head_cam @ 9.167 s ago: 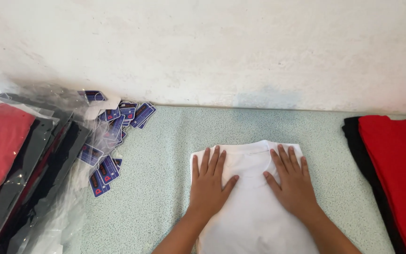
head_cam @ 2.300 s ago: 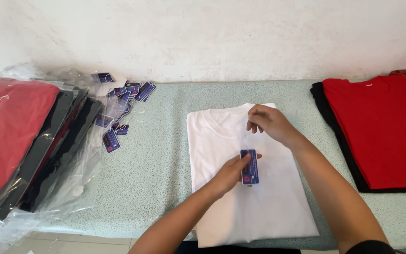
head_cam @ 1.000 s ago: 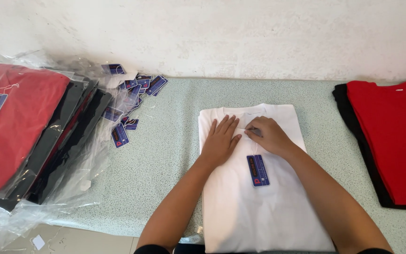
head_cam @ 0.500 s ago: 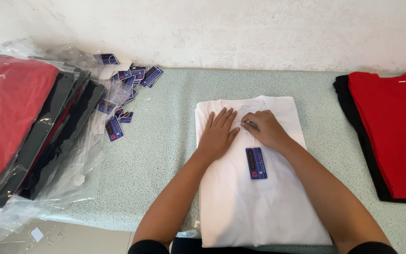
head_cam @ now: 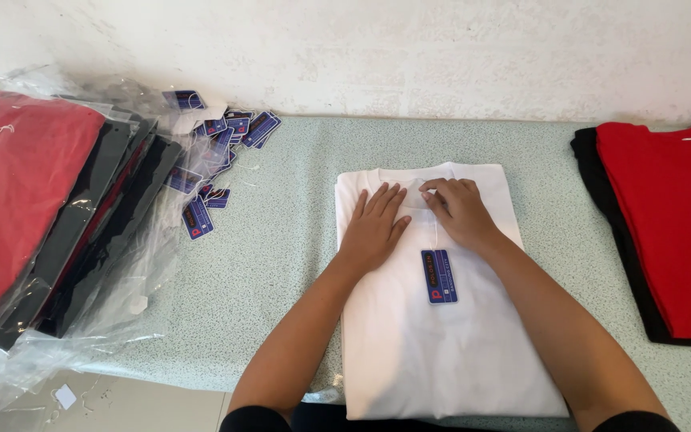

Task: Folding a white t-shirt and placing it into a clear plastic bag for packaging.

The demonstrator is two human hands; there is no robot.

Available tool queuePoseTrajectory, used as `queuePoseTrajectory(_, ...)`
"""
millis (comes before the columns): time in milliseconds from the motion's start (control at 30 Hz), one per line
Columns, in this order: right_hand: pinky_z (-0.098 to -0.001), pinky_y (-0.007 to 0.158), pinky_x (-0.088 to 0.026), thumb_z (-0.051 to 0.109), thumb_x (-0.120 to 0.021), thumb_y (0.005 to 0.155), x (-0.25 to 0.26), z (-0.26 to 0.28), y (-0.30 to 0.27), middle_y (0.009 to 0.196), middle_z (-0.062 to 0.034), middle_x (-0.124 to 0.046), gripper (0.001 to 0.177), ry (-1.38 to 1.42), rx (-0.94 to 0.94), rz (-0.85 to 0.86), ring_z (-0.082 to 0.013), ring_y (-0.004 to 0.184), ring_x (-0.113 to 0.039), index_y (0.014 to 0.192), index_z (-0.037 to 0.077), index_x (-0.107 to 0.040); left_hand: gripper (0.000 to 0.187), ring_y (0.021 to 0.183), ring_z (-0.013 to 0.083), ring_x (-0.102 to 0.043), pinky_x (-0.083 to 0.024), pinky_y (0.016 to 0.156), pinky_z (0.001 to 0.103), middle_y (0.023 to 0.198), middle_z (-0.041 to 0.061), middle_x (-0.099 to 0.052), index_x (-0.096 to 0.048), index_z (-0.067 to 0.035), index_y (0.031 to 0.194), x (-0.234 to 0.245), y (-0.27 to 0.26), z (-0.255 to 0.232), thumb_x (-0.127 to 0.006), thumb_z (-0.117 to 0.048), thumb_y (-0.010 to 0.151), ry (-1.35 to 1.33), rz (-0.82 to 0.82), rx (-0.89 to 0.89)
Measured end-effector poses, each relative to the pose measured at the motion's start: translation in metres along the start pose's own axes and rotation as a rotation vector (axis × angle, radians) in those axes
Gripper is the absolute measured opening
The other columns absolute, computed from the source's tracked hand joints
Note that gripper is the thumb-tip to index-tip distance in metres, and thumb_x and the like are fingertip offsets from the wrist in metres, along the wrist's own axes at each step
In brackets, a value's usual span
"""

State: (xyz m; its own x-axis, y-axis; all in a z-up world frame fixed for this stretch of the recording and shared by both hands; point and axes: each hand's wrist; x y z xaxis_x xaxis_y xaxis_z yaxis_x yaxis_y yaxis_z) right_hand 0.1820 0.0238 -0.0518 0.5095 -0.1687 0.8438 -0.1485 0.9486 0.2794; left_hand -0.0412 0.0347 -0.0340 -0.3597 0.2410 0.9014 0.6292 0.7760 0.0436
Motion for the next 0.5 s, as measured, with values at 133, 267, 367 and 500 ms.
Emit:
queuePoseTrajectory(133, -0.052, 0.113, -0.034, 0.033, -0.044, 0.114, 0.004, -0.006, -0.001, 0.108, -0.0063, -0.067, 0.029, -0.058, 0.009, -0.143, -0.0268, 0.118, -0.06, 0.13, 0.016, -0.062, 0.06, 0.159, 0.0243, -0.021, -0.003, 0.131, 0.051, 0.167, 0.009, -0.032, -0.03, -0.016, 0.162, -0.001, 0.001, -0.001, -0.024, -0.049, 0.112, -0.004, -0.015, 0.003)
queuePoseTrajectory(267, -0.058, 0.111, -0.036, 0.03, -0.053, 0.112, -0.005, -0.031, -0.001, 0.133, -0.0228, -0.056, 0.035, -0.234, 0.026, -0.305, -0.0423, 0.131, -0.051, 0.137, 0.005, -0.053, 0.062, 0.158, 0.0264, -0.025, -0.008, 0.131, 0.053, 0.165, 0.011, -0.036, -0.033, -0.015, 0.161, -0.014, 0.005, 0.008, -0.028, -0.052, 0.111, -0.004, -0.088, -0.025)
queuePoseTrajectory(367, -0.0636, 0.116, -0.026, 0.037, -0.05, 0.112, -0.002, -0.025, -0.002, 0.147, -0.0308, -0.047, 0.049, -0.21, -0.066, -0.234, -0.0499, 0.141, -0.04, 0.145, 0.002, -0.048, 0.063, 0.157, 0.028, -0.03, -0.013, 0.132, 0.055, 0.163, 0.011, -0.041, -0.035, -0.015, 0.16, -0.023, 0.005, 0.013, -0.032, -0.054, 0.11, -0.003, -0.185, -0.052)
queuePoseTrajectory(500, -0.0555, 0.124, -0.008, 0.048, -0.039, 0.105, 0.008, -0.015, 0.001, 0.166, -0.0251, -0.028, 0.066, -0.104, -0.289, -0.08, -0.0446, 0.155, -0.016, 0.153, 0.003, -0.041, 0.065, 0.156, 0.0327, -0.031, -0.013, 0.13, 0.055, 0.161, 0.011, -0.044, -0.041, -0.011, 0.155, -0.028, 0.007, 0.015, -0.036, -0.052, 0.105, -0.144, -0.31, -0.154)
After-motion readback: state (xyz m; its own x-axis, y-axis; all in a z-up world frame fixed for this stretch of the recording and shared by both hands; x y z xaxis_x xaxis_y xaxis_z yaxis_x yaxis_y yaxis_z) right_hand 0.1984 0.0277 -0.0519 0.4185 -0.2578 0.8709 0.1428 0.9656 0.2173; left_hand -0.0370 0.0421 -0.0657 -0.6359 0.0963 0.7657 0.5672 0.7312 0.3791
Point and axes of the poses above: each hand's wrist, its own y-axis towards the middle knuckle, its own x-axis out of the back of the hand, z = x × y
